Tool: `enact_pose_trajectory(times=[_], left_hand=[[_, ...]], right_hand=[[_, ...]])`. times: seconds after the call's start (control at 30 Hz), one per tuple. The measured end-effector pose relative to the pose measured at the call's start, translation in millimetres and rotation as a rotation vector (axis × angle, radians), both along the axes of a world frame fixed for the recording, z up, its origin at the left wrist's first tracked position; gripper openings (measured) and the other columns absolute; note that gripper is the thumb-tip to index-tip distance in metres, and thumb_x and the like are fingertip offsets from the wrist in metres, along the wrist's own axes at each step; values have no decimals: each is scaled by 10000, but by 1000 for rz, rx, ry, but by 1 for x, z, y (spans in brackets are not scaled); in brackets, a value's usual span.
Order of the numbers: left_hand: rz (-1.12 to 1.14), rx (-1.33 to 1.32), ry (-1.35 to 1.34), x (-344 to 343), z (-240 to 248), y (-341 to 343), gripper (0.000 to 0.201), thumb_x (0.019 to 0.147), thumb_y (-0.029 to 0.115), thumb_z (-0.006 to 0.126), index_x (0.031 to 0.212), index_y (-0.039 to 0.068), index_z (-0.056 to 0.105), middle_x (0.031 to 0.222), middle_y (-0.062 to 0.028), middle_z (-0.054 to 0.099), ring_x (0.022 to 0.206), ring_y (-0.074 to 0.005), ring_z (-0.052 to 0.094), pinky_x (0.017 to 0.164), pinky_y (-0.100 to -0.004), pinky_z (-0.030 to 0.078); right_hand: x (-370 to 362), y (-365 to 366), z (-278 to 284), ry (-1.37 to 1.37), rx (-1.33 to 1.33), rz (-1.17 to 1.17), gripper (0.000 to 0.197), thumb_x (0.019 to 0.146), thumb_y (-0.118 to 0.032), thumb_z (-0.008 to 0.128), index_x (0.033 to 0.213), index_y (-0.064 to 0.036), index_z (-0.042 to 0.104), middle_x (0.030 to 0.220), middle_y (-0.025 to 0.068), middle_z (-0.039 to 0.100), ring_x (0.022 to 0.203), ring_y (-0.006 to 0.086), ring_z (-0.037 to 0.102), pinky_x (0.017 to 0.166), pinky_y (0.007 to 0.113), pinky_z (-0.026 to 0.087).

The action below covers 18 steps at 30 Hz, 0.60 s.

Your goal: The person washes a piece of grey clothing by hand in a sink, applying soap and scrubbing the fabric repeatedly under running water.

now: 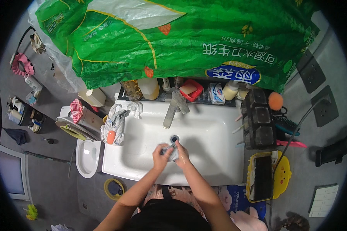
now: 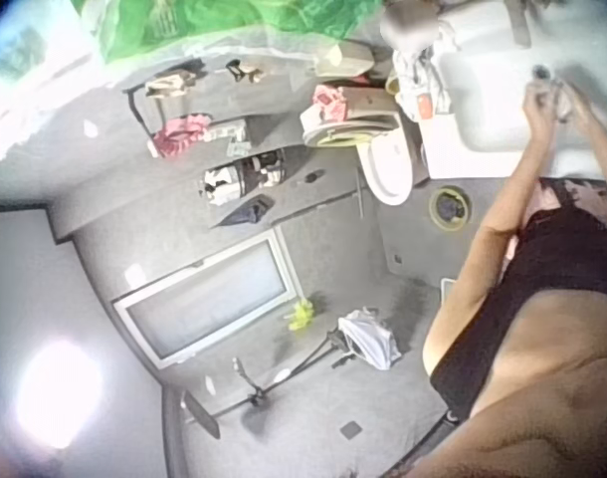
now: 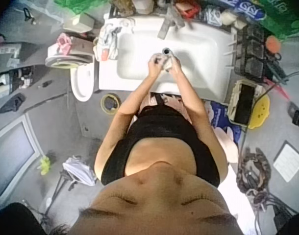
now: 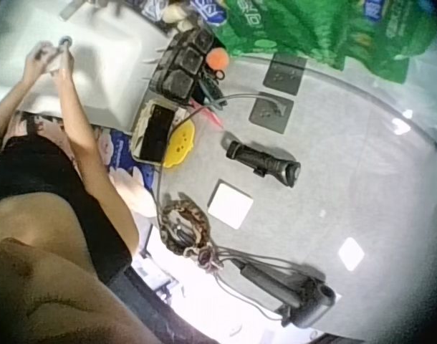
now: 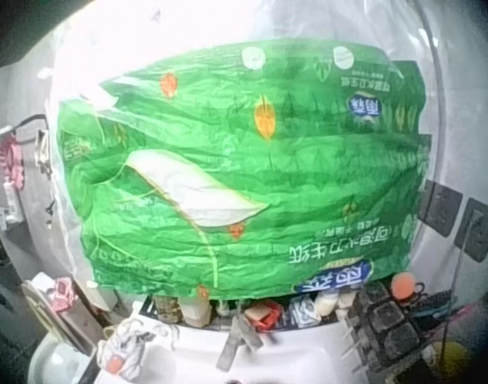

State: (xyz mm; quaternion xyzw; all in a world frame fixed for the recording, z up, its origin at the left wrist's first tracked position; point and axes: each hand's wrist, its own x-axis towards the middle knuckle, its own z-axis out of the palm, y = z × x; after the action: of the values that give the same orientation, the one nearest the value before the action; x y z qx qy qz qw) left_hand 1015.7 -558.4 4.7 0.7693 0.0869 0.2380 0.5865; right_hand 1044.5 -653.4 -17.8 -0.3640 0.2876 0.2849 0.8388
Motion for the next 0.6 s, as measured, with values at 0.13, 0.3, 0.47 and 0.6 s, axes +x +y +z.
enact_pose_trajectory(times=[0.13,0.3,0.47,0.6], left_hand=[[-268,451,-244,-5,-12,-35,252,722,169,623,549,31,502,536,-102,492,474,-285,483,566,-353,447],[-90,533,23,5,-23,-7,277,792,189,501,546,62,508,538,-121,507,504,-300,518,467,-394,406],[-137,492,-204,0,-19,-14,294,788,212,520,545,48,543,511,-140,513,448,-313,488,446,-391,390],[-147,322,422,30,-21,19,406,814,265,510,495,16,542,463,-109,515,416,-258,497,447,-350,396]], right_hand=[[7,-19,-93,-109,58,55,255,805,-359,521,827,-106,539,759,19,550,638,159,552,554,289,458],[-11,13,-37,125,283,35,273,871,-332,351,908,-133,535,824,34,556,706,192,555,648,363,454],[-21,15,-19,-62,47,112,413,834,-480,376,973,-116,512,890,35,560,813,195,543,731,387,434],[-16,7,24,148,16,365,538,781,-564,427,1034,-94,498,940,28,559,849,175,545,738,361,436]])
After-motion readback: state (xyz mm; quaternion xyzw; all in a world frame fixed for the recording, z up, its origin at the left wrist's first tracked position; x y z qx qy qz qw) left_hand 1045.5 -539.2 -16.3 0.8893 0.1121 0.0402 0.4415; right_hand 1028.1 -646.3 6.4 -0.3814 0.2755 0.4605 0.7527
